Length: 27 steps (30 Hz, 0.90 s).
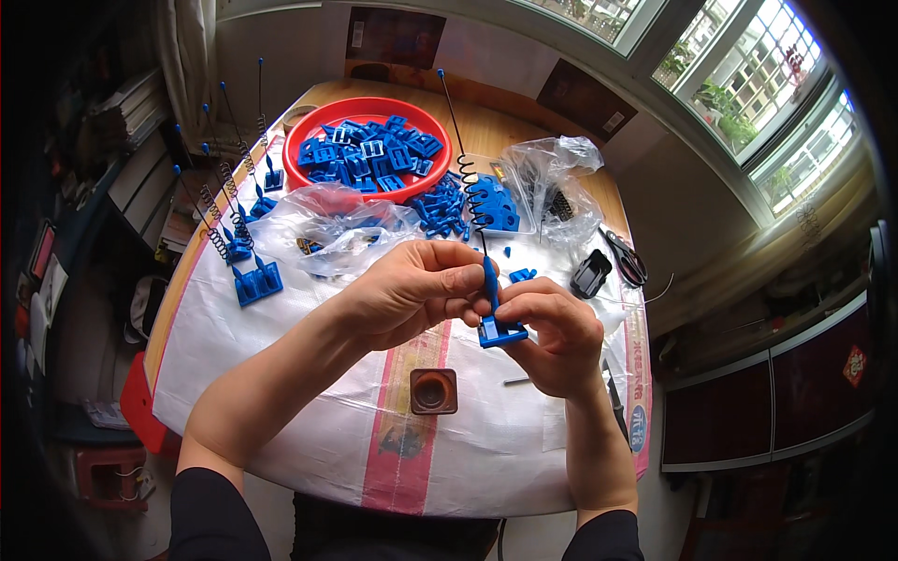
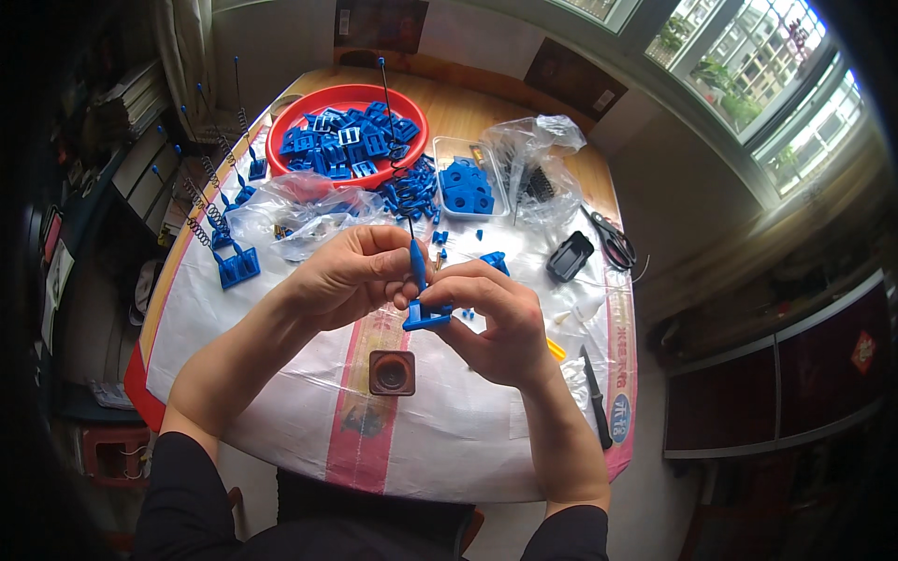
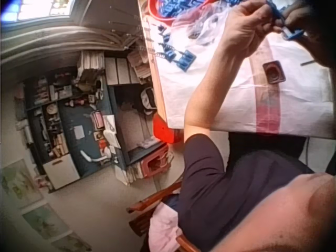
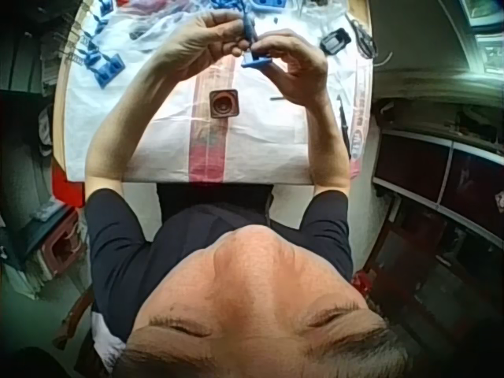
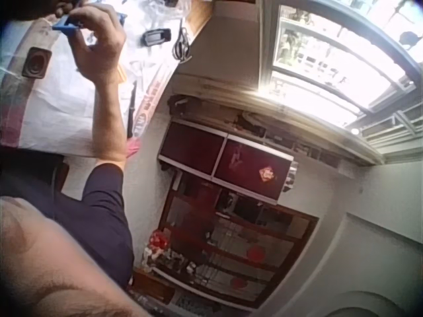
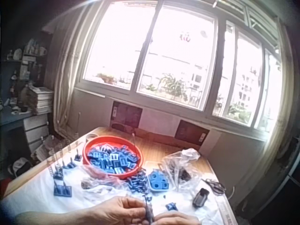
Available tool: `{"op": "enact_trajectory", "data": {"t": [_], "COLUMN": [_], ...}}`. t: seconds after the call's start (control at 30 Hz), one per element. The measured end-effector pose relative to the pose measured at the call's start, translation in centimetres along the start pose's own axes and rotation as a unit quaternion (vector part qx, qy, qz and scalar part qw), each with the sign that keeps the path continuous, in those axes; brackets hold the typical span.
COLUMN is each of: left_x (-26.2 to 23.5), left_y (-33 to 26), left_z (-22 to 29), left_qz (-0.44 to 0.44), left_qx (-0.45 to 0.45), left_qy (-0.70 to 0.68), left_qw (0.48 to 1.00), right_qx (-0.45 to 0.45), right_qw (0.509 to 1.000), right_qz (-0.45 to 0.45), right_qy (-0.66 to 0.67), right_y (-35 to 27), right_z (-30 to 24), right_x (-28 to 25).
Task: The recorder is assembling small blue plastic fixtures with metal springs and thin wire rods on a table.
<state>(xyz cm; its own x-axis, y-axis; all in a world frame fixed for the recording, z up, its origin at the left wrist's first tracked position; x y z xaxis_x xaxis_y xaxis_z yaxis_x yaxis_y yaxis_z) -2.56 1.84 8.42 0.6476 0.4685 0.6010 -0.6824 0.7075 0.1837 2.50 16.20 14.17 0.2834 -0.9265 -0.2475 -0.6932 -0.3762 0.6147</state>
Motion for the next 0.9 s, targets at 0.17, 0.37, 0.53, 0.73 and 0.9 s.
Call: {"op": "enact_trajectory", "data": {"t": [0.17, 0.37, 0.53, 0.73, 0.9], "left_x": [0.3, 0.7, 0.3, 0.2, 0.6], "left_y": [0.0, -0.1, -0.1, 0.0, -0.1], "left_z": [0.2, 1.0, 1.0, 0.7, 0.7], "left_qz": [0.026, 0.023, 0.021, 0.008, -0.010], "left_qx": [-0.003, 0.002, 0.017, 0.010, 0.010], "left_qy": [0.030, 0.050, 0.074, 0.056, 0.038], "left_qw": [0.999, 0.998, 0.997, 0.998, 0.999], "right_qx": [-0.004, -0.022, -0.051, -0.045, -0.019], "right_qw": [1.000, 0.999, 0.994, 0.996, 0.999], "right_qz": [-0.003, -0.013, -0.034, -0.034, -0.022], "right_qy": [-0.007, -0.025, -0.088, -0.073, -0.037], "right_y": [0.0, 0.1, 0.4, 0.3, 0.1], "right_z": [0.0, -0.3, -0.9, -0.7, -0.4], "right_x": [-0.1, 0.0, 0.3, 0.4, 0.3]}}
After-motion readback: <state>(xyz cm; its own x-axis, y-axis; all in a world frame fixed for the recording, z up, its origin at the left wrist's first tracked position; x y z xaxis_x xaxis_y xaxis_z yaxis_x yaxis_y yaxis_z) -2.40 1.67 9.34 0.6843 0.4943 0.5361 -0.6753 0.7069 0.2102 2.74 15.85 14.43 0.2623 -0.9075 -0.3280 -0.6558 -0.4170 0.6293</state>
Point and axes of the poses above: each hand's wrist, its own y-axis towards the middle knuckle, its own x-axis out of the palm, z = x × y, the point moved 6 cm from there along y, towards the middle knuckle, and after that the axes turned 11 degrees about y, right-handed, at the moved point
